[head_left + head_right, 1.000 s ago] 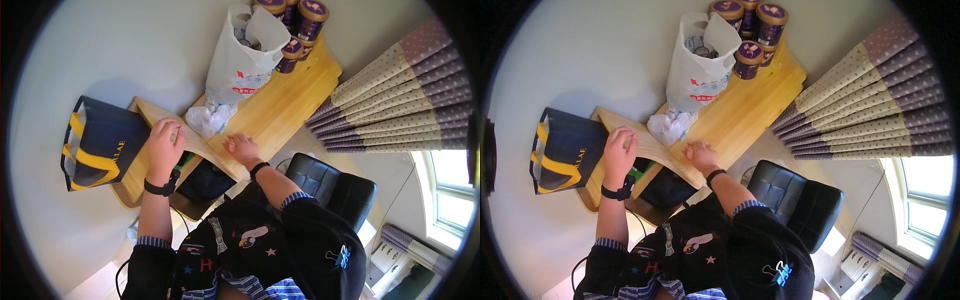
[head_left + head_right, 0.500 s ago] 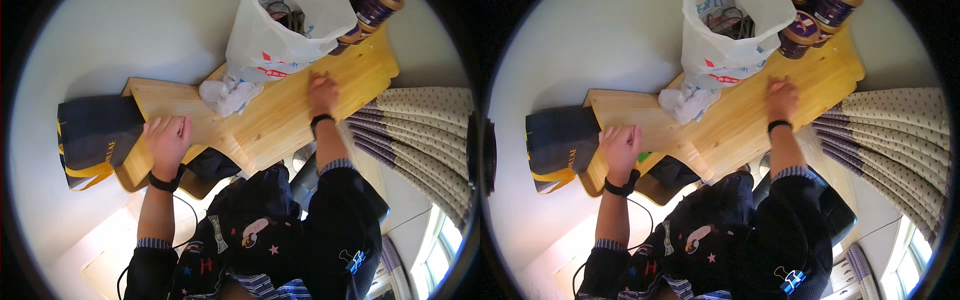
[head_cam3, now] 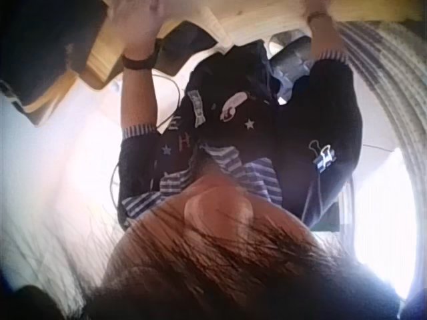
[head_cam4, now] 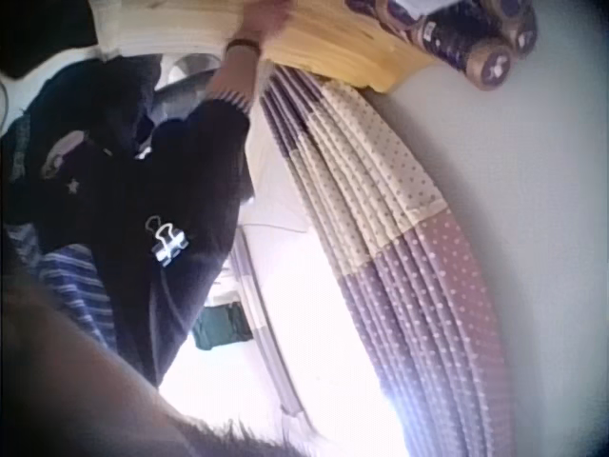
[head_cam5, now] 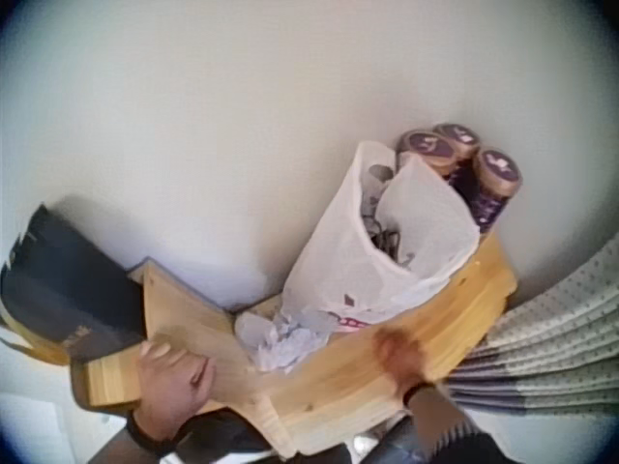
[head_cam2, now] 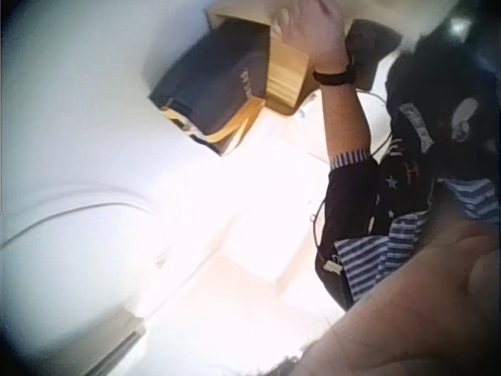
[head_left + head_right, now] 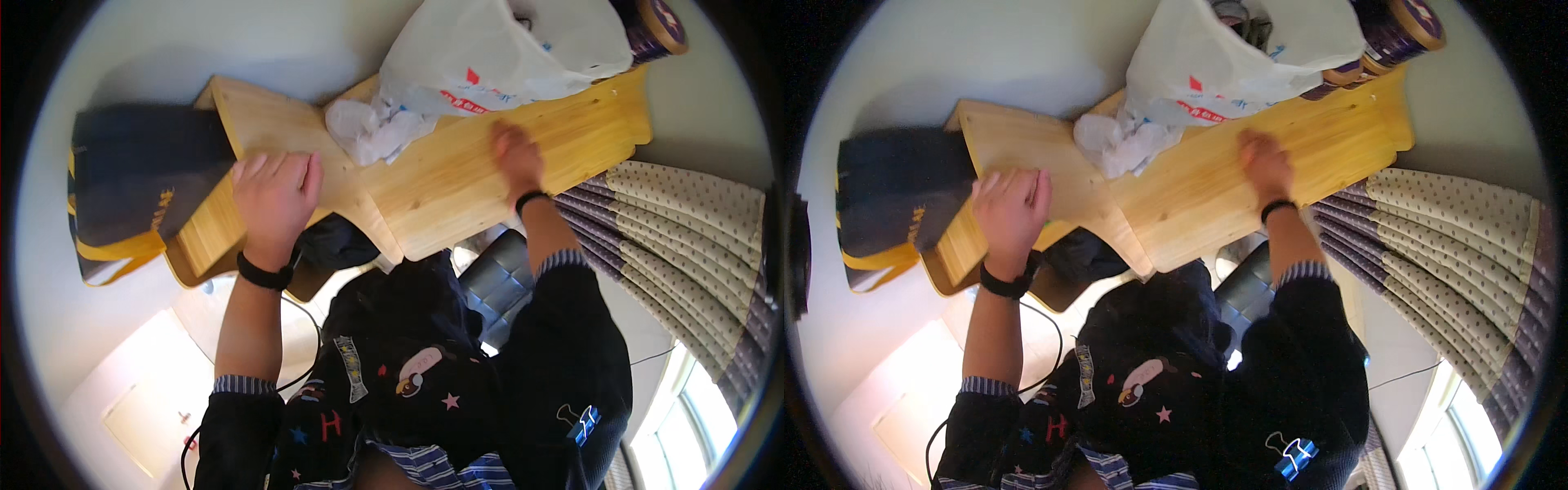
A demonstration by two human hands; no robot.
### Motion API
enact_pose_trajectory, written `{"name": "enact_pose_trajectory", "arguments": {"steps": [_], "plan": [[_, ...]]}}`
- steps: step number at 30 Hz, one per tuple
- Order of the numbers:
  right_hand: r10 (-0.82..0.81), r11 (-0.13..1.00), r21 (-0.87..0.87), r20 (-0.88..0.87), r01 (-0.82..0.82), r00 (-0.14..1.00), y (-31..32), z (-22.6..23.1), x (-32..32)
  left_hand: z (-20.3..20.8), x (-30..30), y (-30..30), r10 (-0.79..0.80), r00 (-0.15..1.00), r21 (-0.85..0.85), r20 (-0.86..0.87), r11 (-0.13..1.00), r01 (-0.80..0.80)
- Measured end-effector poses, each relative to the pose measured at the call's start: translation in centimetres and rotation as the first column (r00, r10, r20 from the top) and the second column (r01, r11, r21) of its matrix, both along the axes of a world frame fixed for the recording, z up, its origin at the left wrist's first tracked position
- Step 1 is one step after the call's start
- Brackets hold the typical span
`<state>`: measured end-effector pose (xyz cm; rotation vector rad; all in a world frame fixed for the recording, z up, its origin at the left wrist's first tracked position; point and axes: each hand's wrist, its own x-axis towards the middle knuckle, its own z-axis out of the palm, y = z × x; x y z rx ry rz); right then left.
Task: The person wipes a wooden shelf, a door, a closet surface, and a window sill with a cloth.
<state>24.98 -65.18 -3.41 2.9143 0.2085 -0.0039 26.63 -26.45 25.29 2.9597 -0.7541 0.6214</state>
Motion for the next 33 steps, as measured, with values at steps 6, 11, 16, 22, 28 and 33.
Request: {"name": "enact_pose_trajectory", "arguments": {"steps": [6,11,16,22,28,33], "plan": [[-0.486,0.794,0.366,-0.096,0.485,0.868,12.0,-1.3,-3.5,-0.1,0.6,-0.6,-0.060,0.998,-0.095,0.031,0.993,0.063],[0.148,0.827,0.547,-0.432,0.129,0.889,20.7,1.9,-14.4,-0.7,-0.3,1.1,-0.047,0.998,-0.105,0.048,0.993,0.052],[0.339,0.939,-0.007,-0.164,-0.345,0.926,6.2,-2.1,-5.5,-0.3,0.0,-0.2,-0.026,0.997,-0.121,0.066,0.992,0.034],[-0.419,0.802,0.447,-0.052,0.396,0.907,10.3,-1.9,1.1,-0.6,0.0,0.2,-0.019,0.995,-0.126,0.098,0.991,0.032],[0.261,0.868,0.491,-0.313,-0.079,0.913,18.3,1.9,-14.6,-0.5,-0.3,0.6,-0.052,0.995,-0.133,0.080,0.989,0.062],[0.183,0.947,-0.117,-0.569,-0.300,0.801,2.1,2.2,-8.7,-0.5,-0.2,-0.1,-0.033,0.996,-0.096,0.084,0.995,0.041]]}}
